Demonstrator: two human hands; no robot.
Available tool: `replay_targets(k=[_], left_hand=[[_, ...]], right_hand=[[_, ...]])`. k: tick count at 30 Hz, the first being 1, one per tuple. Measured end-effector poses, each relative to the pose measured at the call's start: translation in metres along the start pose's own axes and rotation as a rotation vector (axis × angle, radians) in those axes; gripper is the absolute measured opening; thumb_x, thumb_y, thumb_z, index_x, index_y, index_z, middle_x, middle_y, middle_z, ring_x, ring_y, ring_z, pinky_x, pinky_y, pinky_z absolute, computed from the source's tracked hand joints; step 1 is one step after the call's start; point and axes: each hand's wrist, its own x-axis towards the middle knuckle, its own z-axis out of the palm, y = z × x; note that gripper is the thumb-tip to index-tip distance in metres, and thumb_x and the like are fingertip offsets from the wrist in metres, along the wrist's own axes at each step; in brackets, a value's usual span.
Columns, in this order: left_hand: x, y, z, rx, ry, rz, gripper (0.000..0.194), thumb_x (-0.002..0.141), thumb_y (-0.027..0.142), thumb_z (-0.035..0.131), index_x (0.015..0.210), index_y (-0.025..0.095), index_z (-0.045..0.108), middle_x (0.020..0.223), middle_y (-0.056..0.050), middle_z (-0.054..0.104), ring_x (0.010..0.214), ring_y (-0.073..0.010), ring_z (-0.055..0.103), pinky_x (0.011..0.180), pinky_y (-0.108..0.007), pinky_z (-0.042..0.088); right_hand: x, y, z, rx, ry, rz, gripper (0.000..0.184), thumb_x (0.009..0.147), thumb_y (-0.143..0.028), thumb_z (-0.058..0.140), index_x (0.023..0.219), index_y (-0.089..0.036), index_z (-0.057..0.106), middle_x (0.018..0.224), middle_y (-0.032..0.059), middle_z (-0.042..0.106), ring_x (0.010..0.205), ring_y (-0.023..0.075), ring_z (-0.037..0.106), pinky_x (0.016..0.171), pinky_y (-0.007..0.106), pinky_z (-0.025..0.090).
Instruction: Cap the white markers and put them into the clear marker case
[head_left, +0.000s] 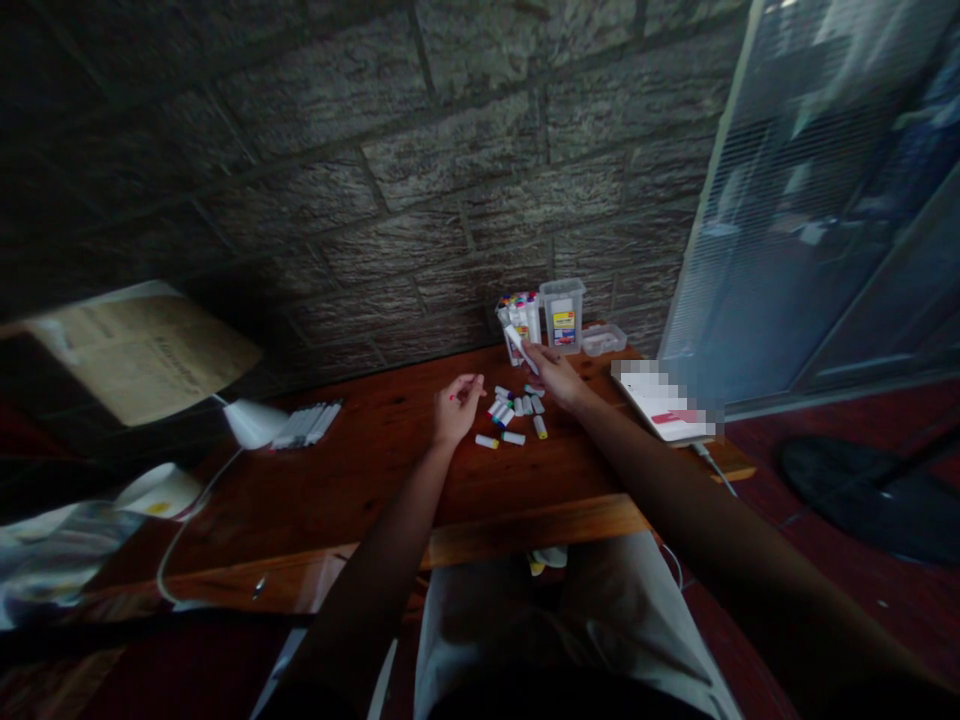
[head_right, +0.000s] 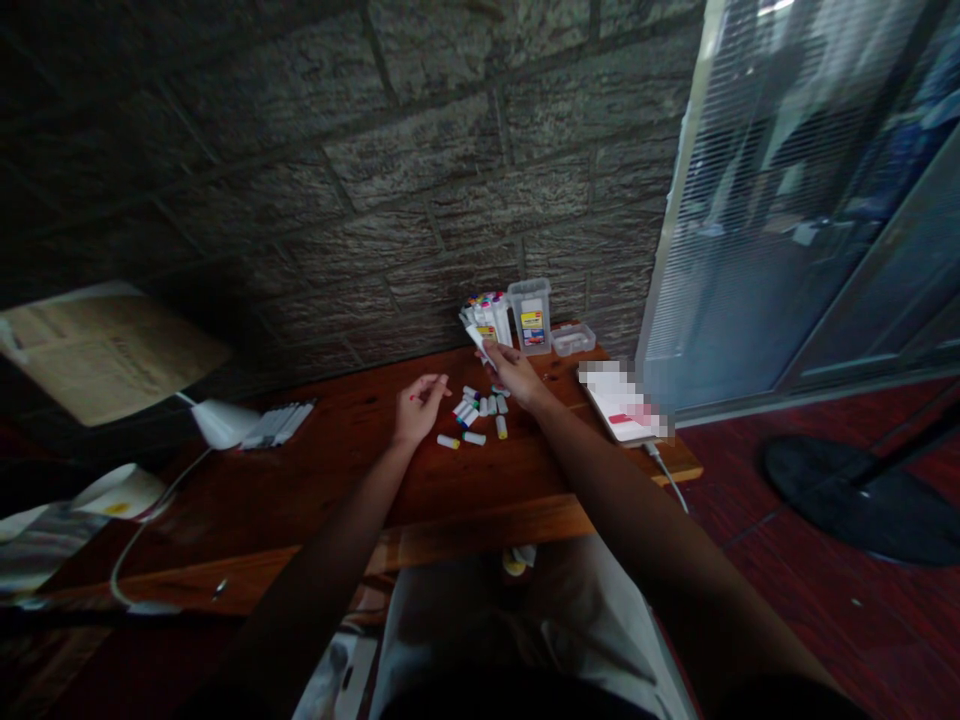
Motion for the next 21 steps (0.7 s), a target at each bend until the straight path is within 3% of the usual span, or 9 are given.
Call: replay_targets(k=[21], left_hand=[[-0.0002,0.0016,-0.0009,0.017,-0.011,0.003,0.03,0.088,0.046,0.055,0.086,0.018,0.067,0.072,-0.003,0.071,0.066,-0.0152,0.066,0.061,-0.024,0.046]], right_hand=[[-0.0008,-0.0023,0.0013,-0.047,0.059,-0.01,0.047,0.072,-0.064,0.066,0.077,-0.018,0.06,0.056,-0.005,0.045,0.04,0.0042,0.031,0.038,0.021,0.018]])
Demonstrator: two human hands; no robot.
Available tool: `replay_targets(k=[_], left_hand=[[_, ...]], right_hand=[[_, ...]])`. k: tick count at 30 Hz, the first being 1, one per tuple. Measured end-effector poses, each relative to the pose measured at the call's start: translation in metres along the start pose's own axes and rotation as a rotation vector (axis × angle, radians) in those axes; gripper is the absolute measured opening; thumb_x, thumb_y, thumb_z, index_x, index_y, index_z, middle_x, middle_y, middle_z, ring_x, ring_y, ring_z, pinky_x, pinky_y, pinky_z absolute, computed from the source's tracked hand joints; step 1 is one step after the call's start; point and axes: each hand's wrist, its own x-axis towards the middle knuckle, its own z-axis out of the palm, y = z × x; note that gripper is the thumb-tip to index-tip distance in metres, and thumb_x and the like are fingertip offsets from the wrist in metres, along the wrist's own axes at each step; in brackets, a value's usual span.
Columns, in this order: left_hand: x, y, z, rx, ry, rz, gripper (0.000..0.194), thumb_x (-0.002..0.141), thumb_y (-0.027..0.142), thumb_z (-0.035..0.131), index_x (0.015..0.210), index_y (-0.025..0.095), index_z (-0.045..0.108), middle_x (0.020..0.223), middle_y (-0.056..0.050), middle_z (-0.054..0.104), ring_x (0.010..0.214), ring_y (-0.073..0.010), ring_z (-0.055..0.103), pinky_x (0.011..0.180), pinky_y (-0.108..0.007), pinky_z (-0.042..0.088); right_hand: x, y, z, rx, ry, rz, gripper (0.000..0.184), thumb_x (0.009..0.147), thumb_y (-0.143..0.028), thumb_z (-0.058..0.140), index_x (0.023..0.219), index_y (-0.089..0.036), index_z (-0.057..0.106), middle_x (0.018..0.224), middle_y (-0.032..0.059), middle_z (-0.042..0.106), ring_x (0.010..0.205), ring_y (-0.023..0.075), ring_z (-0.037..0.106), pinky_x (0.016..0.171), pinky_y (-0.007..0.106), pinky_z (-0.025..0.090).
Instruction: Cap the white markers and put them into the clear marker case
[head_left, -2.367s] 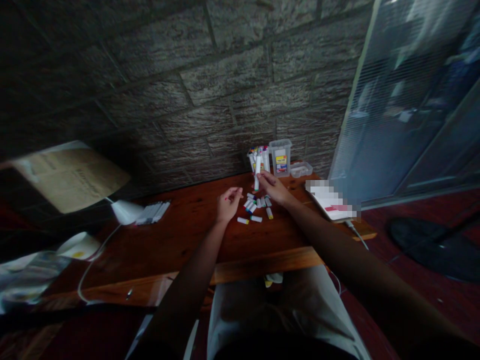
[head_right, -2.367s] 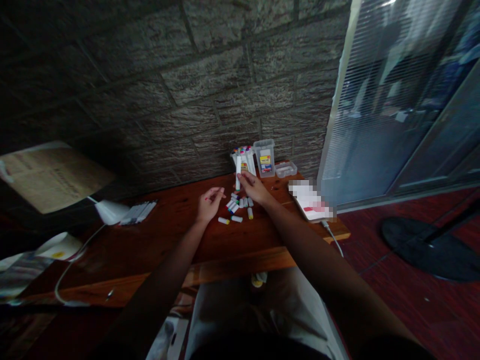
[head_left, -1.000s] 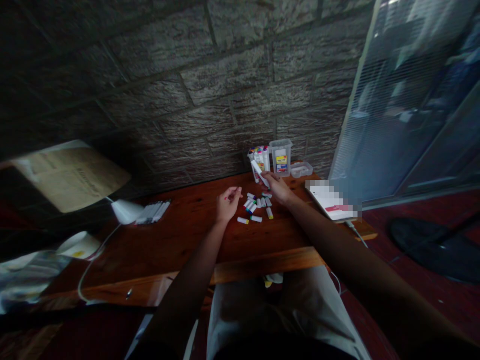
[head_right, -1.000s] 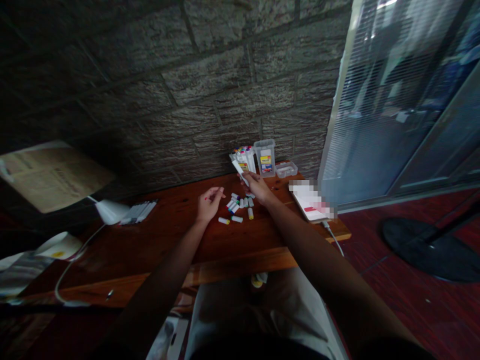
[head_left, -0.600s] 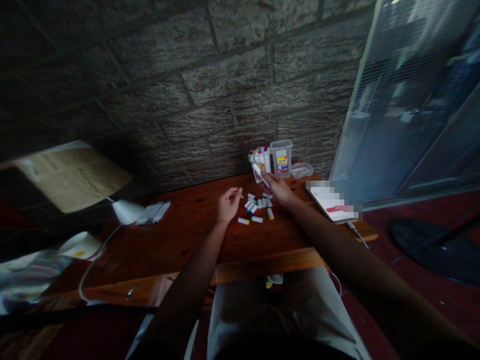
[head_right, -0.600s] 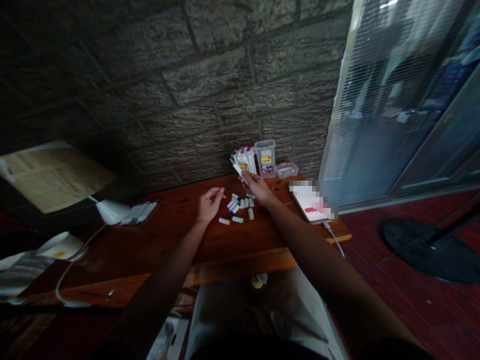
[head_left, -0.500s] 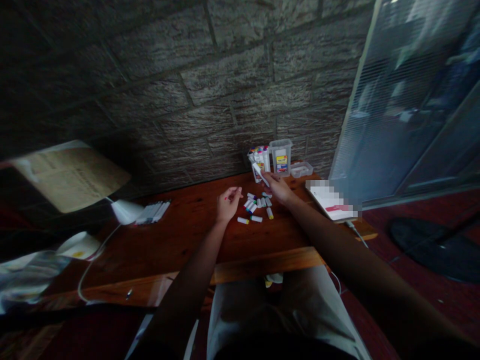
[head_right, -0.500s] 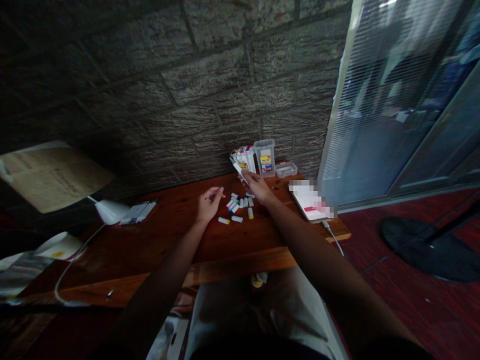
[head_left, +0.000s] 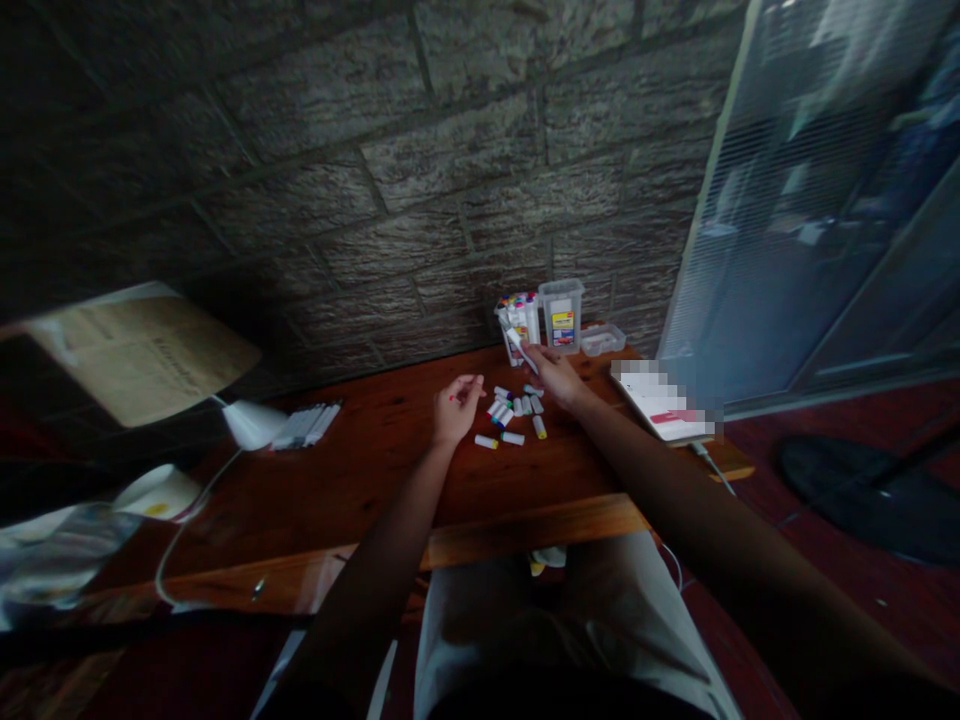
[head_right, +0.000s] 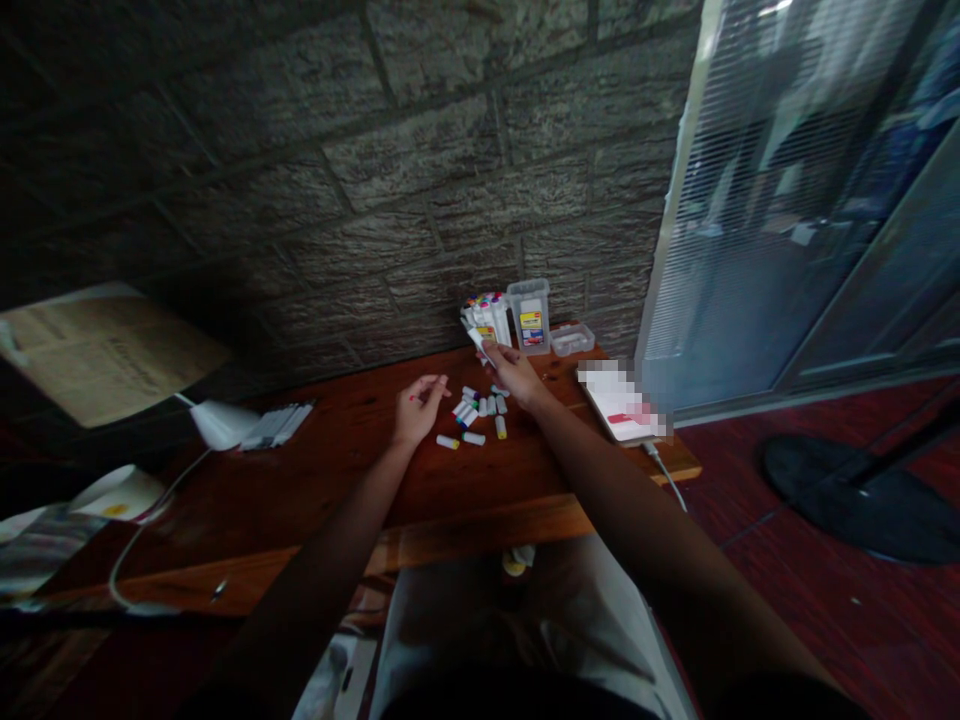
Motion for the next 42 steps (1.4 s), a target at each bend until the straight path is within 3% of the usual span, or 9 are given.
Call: replay_targets(k=[14,20,29,37,42], left_hand=[[0.0003,-0.003,0.001,-0.008,0.001,0.001,0.031,0.088,0.047,0.055,0.085,0.018,0.067,0.072,-0.004,0.072,0.067,-0.0154,0.066,0.064,-0.025,0.047],[0.0004,-0.0044,0.0014,-0.005,0.0,-0.008,0.031,0.088,0.047,0.055,0.085,0.018,0.067,0.072,-0.003,0.071,0.066,-0.0153,0.066,0.063,-0.024,0.047],[0.0003,-0.0021,0.0012,-0.01,0.004,0.002,0.03,0.088,0.047,0.056,0.086,0.019,0.067,0.072,-0.003,0.071,0.066,-0.0156,0.066,0.064,-0.025,0.047],[0.0006,-0.0035,0.0008,-0.006,0.006,-0.004,0.031,0.087,0.047,0.056,0.087,0.019,0.068,0.072,-0.003,0.072,0.067,-0.0157,0.067,0.064,-0.025,0.047],[0.0006,-0.0024,0.0008,-0.009,0.002,-0.005,0.031,0.088,0.047,0.056,0.086,0.019,0.067,0.072,-0.004,0.071,0.067,-0.0159,0.067,0.064,-0.025,0.048]], right_hand=[[0.0001,-0.0001,-0.0004,0.007,0.0,0.01,0.047,0.07,-0.062,0.068,0.078,-0.017,0.064,0.057,-0.004,0.047,0.042,0.0045,0.032,0.039,0.021,0.019],[-0.0048,-0.0049,0.0018,-0.002,-0.003,-0.038,0.05,0.072,-0.064,0.065,0.089,-0.017,0.068,0.054,-0.007,0.038,0.042,0.0041,0.027,0.04,0.02,0.017],[-0.004,-0.0035,0.001,-0.075,-0.005,-0.019,0.051,0.071,-0.065,0.065,0.084,-0.016,0.068,0.057,-0.0032,0.047,0.043,0.0047,0.033,0.039,0.02,0.02],[-0.0066,-0.0059,0.0018,-0.08,-0.017,-0.062,0.05,0.073,-0.066,0.063,0.082,-0.017,0.068,0.052,-0.0061,0.04,0.041,0.0048,0.03,0.04,0.021,0.019],[-0.0056,-0.0044,0.0007,-0.134,-0.033,-0.067,0.05,0.072,-0.066,0.064,0.077,-0.016,0.066,0.054,-0.0046,0.045,0.043,0.005,0.032,0.04,0.021,0.019]])
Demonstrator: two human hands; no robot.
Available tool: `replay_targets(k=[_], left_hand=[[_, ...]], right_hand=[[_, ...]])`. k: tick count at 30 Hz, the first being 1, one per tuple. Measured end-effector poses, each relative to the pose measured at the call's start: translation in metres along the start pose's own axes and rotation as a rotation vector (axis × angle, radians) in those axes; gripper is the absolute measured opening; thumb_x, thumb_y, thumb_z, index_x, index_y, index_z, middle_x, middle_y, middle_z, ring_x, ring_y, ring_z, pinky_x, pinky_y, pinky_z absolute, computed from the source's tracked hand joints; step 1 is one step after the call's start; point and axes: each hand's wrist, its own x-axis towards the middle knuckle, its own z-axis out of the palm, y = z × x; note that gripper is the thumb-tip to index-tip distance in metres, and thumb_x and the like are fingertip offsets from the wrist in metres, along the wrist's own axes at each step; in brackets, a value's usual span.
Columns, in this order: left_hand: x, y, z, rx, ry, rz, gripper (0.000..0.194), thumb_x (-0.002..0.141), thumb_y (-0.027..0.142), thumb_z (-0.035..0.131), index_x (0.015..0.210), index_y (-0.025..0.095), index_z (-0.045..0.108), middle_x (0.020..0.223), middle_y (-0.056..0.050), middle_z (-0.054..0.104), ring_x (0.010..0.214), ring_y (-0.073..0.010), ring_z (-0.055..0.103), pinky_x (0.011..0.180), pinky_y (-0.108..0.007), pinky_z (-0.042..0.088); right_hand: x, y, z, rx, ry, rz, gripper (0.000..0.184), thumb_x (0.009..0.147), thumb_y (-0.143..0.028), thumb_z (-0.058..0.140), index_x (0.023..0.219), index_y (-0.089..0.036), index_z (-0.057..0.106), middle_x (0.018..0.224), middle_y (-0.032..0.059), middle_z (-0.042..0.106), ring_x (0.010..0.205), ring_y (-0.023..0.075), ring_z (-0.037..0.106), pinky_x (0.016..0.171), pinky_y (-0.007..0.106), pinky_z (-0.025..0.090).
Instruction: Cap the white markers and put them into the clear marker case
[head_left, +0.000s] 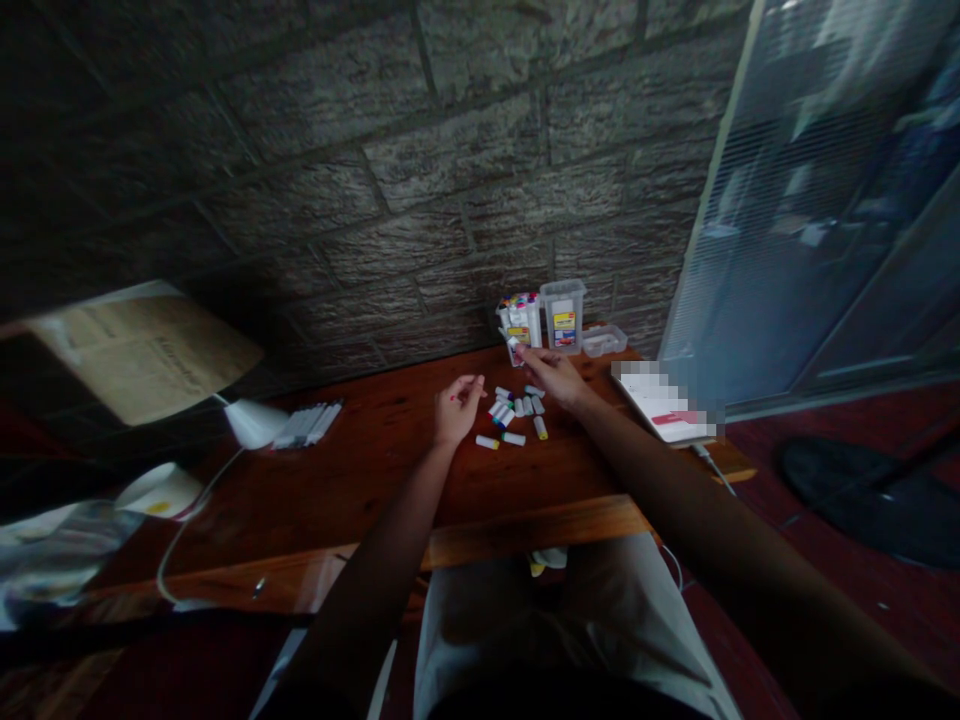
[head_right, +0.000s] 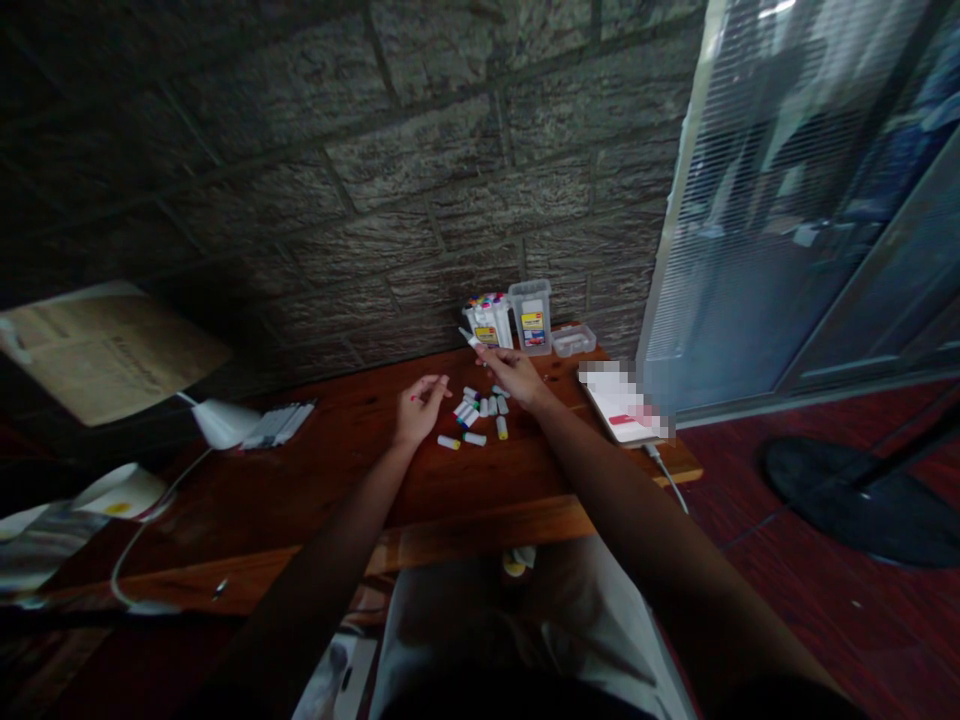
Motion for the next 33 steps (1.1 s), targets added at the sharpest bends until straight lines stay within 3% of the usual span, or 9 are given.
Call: replay_targets(k=[12,21,33], left_hand=[[-0.0002,0.0013,0.0,-0.025,0.001,-0.005,0.03,0.087,0.047,0.056,0.086,0.019,0.067,0.071,-0.003,0.071,0.067,-0.0158,0.067,0.065,-0.025,0.049],[0.0003,-0.002,0.0005,-0.009,0.007,-0.009,0.03,0.087,0.047,0.056,0.086,0.019,0.067,0.072,-0.003,0.071,0.067,-0.0157,0.067,0.065,-0.025,0.049],[-0.0004,0.0031,-0.0005,-0.014,-0.003,-0.006,0.031,0.087,0.046,0.056,0.086,0.017,0.067,0.07,-0.003,0.071,0.066,-0.015,0.066,0.063,-0.024,0.048]], right_hand=[[-0.0014,-0.0023,0.0007,0.061,0.003,-0.02,0.049,0.075,-0.066,0.062,0.089,-0.02,0.068,0.052,-0.0063,0.037,0.042,0.0059,0.026,0.041,0.023,0.015],[-0.0003,-0.0007,-0.0002,0.006,-0.026,-0.032,0.049,0.075,-0.065,0.061,0.08,-0.017,0.067,0.054,-0.0045,0.043,0.043,0.0054,0.03,0.04,0.022,0.017],[0.0,-0.0002,-0.0008,0.013,-0.014,0.012,0.053,0.073,-0.068,0.062,0.086,-0.017,0.069,0.055,-0.0043,0.046,0.043,0.0051,0.032,0.04,0.022,0.02]])
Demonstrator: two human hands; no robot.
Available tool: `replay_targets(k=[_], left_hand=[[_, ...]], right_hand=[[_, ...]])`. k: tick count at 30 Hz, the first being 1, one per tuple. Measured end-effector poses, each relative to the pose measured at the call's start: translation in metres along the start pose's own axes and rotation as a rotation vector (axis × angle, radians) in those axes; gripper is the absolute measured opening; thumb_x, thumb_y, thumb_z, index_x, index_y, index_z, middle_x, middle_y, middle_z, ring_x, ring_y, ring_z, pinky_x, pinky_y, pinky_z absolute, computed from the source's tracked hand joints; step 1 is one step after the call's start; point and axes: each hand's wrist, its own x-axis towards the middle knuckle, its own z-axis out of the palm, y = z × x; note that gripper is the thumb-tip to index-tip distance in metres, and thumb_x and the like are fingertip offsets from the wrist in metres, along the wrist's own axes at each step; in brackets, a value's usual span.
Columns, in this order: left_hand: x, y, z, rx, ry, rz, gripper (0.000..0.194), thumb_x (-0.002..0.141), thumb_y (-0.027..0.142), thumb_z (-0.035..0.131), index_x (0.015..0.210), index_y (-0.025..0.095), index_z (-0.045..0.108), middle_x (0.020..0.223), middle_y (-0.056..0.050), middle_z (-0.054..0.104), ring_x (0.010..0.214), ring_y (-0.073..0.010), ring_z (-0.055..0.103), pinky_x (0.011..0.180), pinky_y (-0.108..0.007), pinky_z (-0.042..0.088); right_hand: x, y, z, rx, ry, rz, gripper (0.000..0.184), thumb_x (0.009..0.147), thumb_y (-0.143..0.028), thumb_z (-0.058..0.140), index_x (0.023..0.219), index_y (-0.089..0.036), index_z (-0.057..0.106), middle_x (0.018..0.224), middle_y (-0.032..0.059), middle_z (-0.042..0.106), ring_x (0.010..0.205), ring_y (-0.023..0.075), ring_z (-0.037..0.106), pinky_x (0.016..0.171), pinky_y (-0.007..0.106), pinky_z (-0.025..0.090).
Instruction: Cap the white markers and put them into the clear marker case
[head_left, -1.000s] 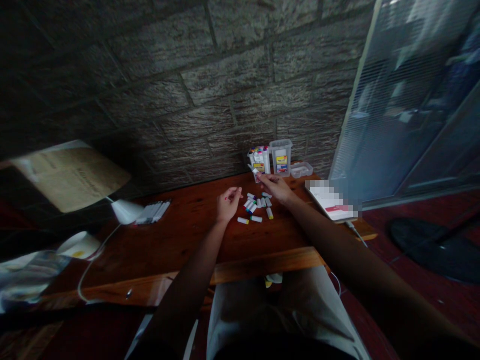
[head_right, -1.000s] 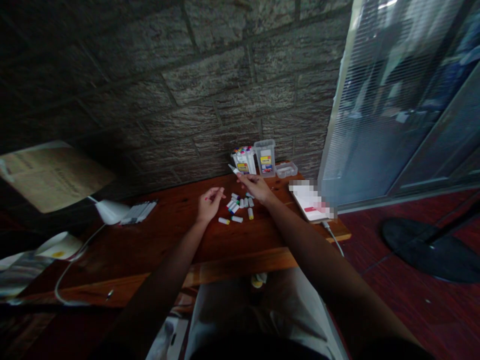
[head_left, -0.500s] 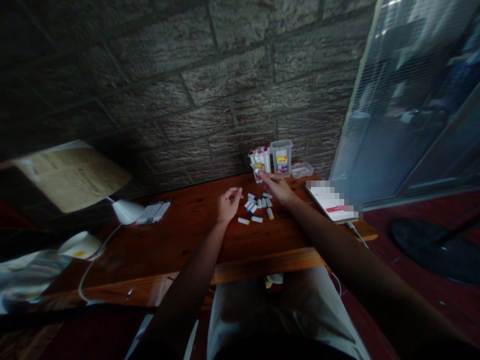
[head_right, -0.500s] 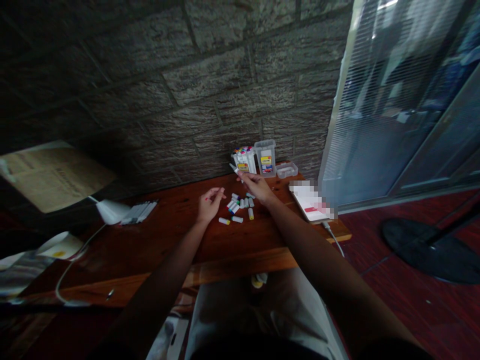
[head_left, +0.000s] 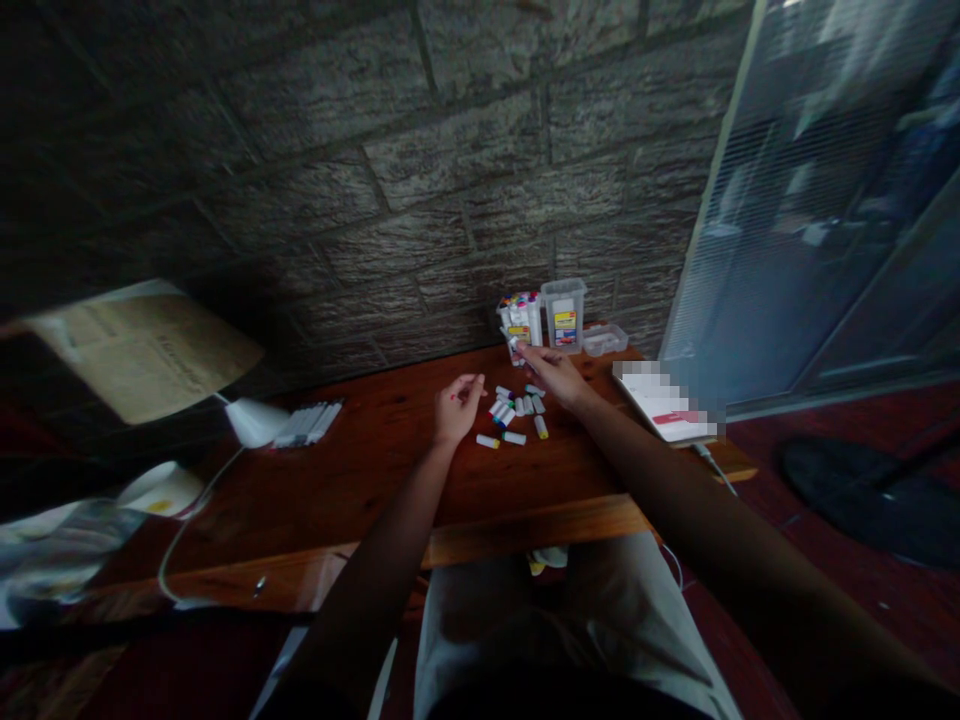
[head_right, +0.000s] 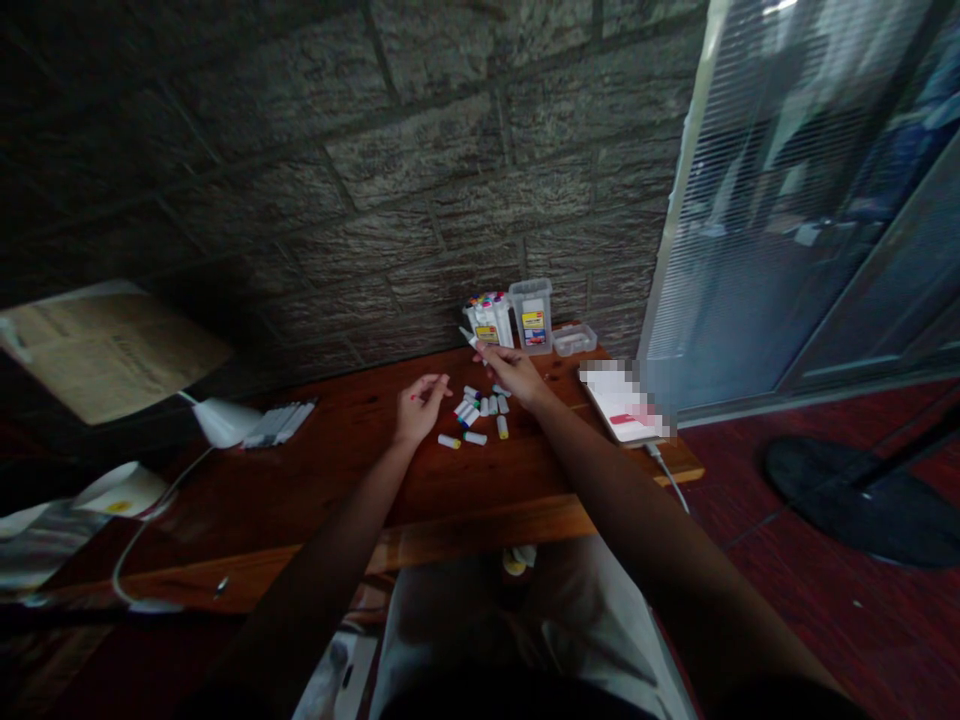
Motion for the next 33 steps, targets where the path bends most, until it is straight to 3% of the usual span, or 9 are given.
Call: replay_targets(k=[33], left_hand=[[0.0002,-0.0033,0.0004,0.038,0.0,0.008,0.031,0.088,0.046,0.055,0.085,0.018,0.067,0.071,-0.004,0.072,0.067,-0.0159,0.067,0.062,-0.024,0.047]], right_hand=[[-0.0028,-0.0036,0.001,0.024,-0.009,0.015,0.052,0.072,-0.067,0.063,0.085,-0.017,0.069,0.054,-0.0051,0.044,0.041,0.005,0.031,0.04,0.022,0.017]])
